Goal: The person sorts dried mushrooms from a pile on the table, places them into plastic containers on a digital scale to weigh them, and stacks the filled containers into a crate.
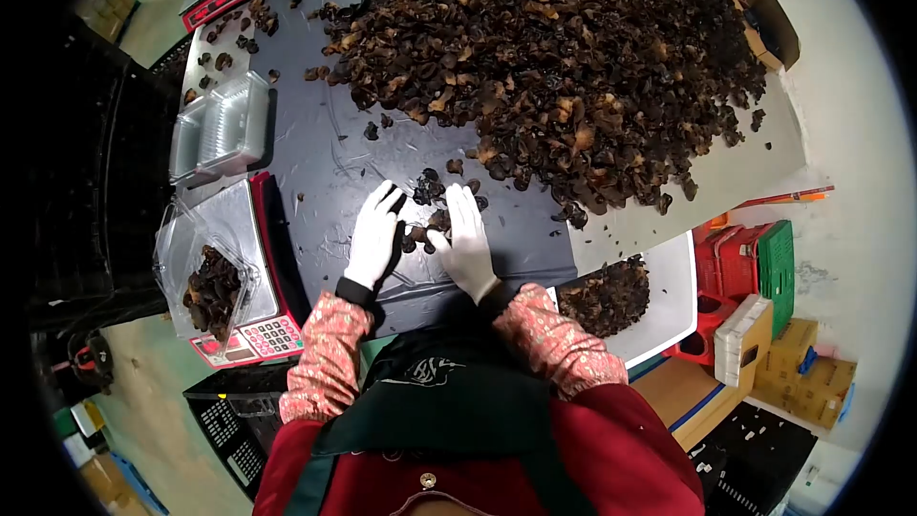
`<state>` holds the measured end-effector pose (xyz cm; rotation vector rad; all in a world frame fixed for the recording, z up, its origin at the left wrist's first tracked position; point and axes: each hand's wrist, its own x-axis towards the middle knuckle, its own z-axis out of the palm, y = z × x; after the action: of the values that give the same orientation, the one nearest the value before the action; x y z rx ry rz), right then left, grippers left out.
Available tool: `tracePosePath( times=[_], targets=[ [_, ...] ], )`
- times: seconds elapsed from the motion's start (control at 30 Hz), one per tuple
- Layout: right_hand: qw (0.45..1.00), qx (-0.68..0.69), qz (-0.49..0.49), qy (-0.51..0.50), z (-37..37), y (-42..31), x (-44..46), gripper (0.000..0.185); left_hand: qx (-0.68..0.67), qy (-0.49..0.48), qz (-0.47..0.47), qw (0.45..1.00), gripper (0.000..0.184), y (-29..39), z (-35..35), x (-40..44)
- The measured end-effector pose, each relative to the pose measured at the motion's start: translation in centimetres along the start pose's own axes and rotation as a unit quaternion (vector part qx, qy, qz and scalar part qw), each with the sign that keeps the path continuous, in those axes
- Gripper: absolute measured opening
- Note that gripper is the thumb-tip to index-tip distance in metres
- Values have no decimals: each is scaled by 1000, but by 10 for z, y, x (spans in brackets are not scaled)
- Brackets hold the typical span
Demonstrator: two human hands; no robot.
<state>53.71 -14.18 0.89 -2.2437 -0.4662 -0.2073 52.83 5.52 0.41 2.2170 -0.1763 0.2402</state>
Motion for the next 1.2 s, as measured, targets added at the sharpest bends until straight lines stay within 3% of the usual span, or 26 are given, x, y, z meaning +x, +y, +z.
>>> tracePosePath(
  times=[0.07,0.1,0.2,0.27,0.33,0.37,0.4,0.47,0.5,0.53,0.63,0.67,0.7,0.8,0.87,0.9,0.93,1.0,1.07,1.1,1.13,1.17,1.2],
  targets=[
    [996,17,-70,49,9,2,20,68,-30,41,-39,998,46,20,-12,-15],
    [993,49,-89,51,13,5,31,69,50,29,-32,998,58,22,-22,-24],
    [991,-24,-51,-120,23,2,62,73,186,-71,-41,979,107,31,-40,-47],
    [985,17,-116,-126,32,0,69,59,247,-82,-50,964,115,27,-29,-48],
    [974,27,-136,-181,36,-5,69,44,260,-88,-49,960,106,30,-11,-37],
    [981,37,-130,-142,36,-10,64,35,244,-49,-26,968,91,28,3,-32],
    [976,78,-130,-159,43,2,61,32,240,-1,-24,970,73,29,19,-30],
    [973,183,-121,-70,50,6,44,29,154,142,-77,975,54,43,48,-25],
    [981,173,-60,-57,59,17,28,27,106,214,-106,965,47,51,57,-21],
    [967,229,-111,-16,29,-15,35,28,59,264,-124,955,41,64,66,-14],
    [920,372,119,-34,-36,-93,41,26,-99,356,-133,920,21,111,87,17],
    [923,374,87,-14,-14,-45,25,31,-143,372,-124,909,15,128,92,26],
    [907,398,133,-20,-25,-29,15,31,-181,377,-111,902,8,147,100,32],
    [868,429,249,-5,-91,-1,-10,32,-227,318,-91,916,5,207,141,30],
    [845,435,308,46,-146,24,-33,32,-375,222,-74,897,6,257,176,19],
    [833,434,335,80,-176,35,-47,33,-381,207,-60,899,24,277,245,4],
    [816,435,362,120,-209,49,-63,33,-399,11,12,917,55,273,282,-21],
    [779,422,415,206,-268,75,-92,34,-345,-242,41,906,78,294,259,-13],
    [763,363,456,280,-320,99,-126,35,-274,-298,96,909,70,286,264,-9],
    [888,129,412,159,-343,146,-159,38,-303,-321,113,890,57,276,242,2],
    [903,-14,380,199,-352,193,-188,37,-334,-240,133,902,45,267,219,2],
    [910,-56,351,211,-337,175,-172,34,-292,-293,129,901,36,251,198,11],
    [914,-101,323,224,-321,147,-151,31,-223,-303,45,925,31,234,185,3]
  ],
)
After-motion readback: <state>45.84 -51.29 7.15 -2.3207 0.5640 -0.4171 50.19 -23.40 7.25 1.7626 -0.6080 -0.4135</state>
